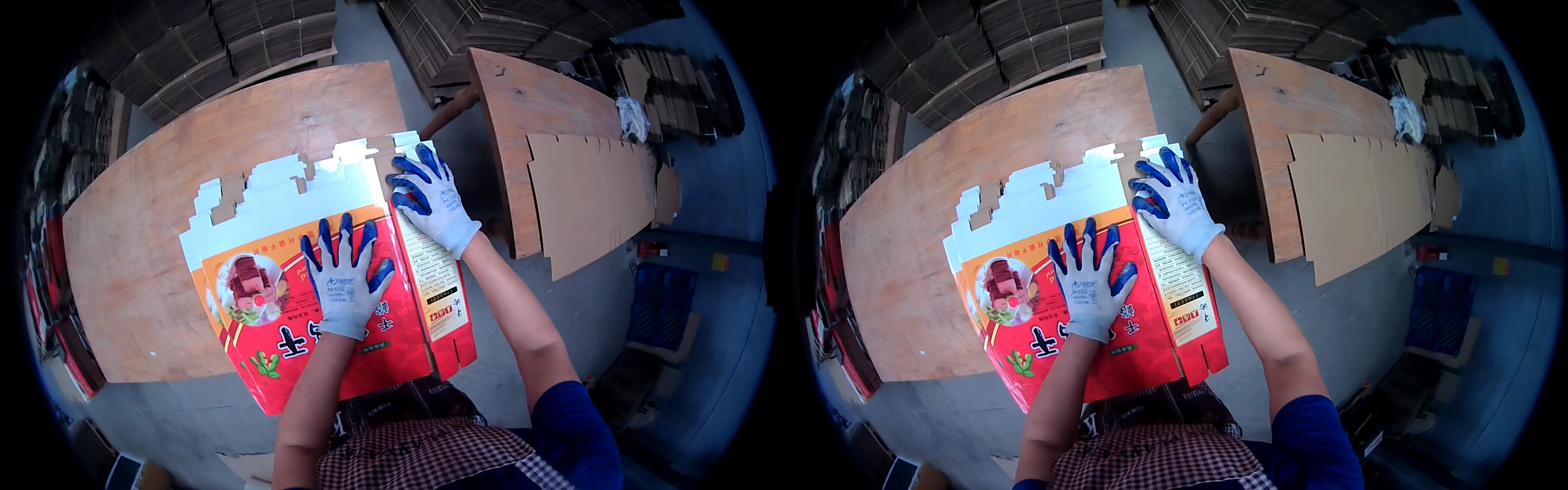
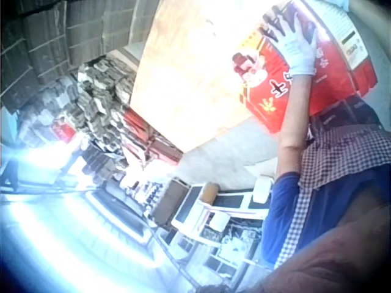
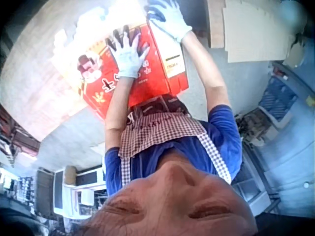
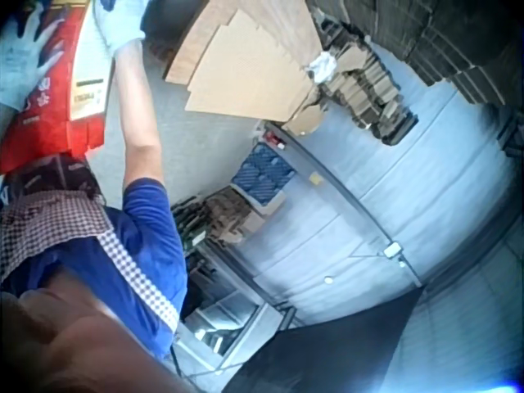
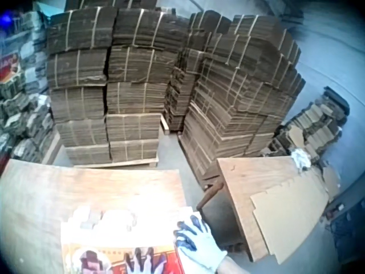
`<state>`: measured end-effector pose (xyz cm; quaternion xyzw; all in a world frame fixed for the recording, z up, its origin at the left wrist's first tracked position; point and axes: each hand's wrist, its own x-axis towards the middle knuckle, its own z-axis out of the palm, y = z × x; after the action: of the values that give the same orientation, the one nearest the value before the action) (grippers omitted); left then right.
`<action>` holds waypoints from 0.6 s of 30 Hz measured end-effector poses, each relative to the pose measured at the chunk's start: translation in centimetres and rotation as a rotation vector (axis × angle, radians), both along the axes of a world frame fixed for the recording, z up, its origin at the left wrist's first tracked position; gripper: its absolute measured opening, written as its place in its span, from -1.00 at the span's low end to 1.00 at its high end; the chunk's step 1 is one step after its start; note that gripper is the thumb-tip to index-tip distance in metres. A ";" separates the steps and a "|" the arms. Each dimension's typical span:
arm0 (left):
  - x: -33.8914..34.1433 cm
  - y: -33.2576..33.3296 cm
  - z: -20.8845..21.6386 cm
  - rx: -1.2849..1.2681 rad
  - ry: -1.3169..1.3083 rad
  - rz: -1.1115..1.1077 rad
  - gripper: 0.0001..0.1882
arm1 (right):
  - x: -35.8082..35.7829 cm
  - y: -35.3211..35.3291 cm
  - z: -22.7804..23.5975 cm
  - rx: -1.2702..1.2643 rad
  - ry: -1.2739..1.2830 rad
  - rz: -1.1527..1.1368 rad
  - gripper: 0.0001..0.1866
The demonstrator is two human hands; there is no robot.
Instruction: The person applies a white paste to the grooves of a flat cardboard sheet using a cloth. They then fold the sheet along pre-scored lines to form a red and white printed box. The person repeats this process, folding and stacking the finished boxes on the table.
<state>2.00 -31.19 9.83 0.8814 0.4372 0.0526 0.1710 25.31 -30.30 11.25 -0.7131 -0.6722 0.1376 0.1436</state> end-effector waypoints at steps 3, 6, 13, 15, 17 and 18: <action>0.1 0.1 -0.1 0.001 -0.009 -0.003 -0.30 | 0.1 0.1 -0.2 -0.006 -0.048 0.012 -0.69; 0.2 0.0 -0.2 -0.006 -0.006 -0.001 -0.31 | -0.1 0.2 -0.3 -0.008 -0.069 0.014 -0.68; -0.1 -0.1 -0.3 -0.001 0.005 0.030 -0.39 | -5.1 0.2 -2.8 0.074 -0.318 -0.176 -0.58; -0.3 -0.2 -0.5 -0.003 0.016 0.039 -0.40 | -5.9 -0.3 -1.9 0.059 -0.317 -0.212 -0.53; 0.2 0.0 -0.1 0.016 -0.008 0.016 -0.37 | -6.5 -2.8 -1.9 0.084 -0.328 -0.240 -0.51; 0.2 0.1 -0.1 0.015 -0.007 0.009 -0.36 | -7.3 -4.5 -1.7 0.100 -0.330 -0.249 -0.49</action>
<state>2.19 -31.10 9.73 0.8806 0.4400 0.0597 0.1655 17.96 -34.77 9.50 -0.7957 -0.5992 -0.0331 0.0827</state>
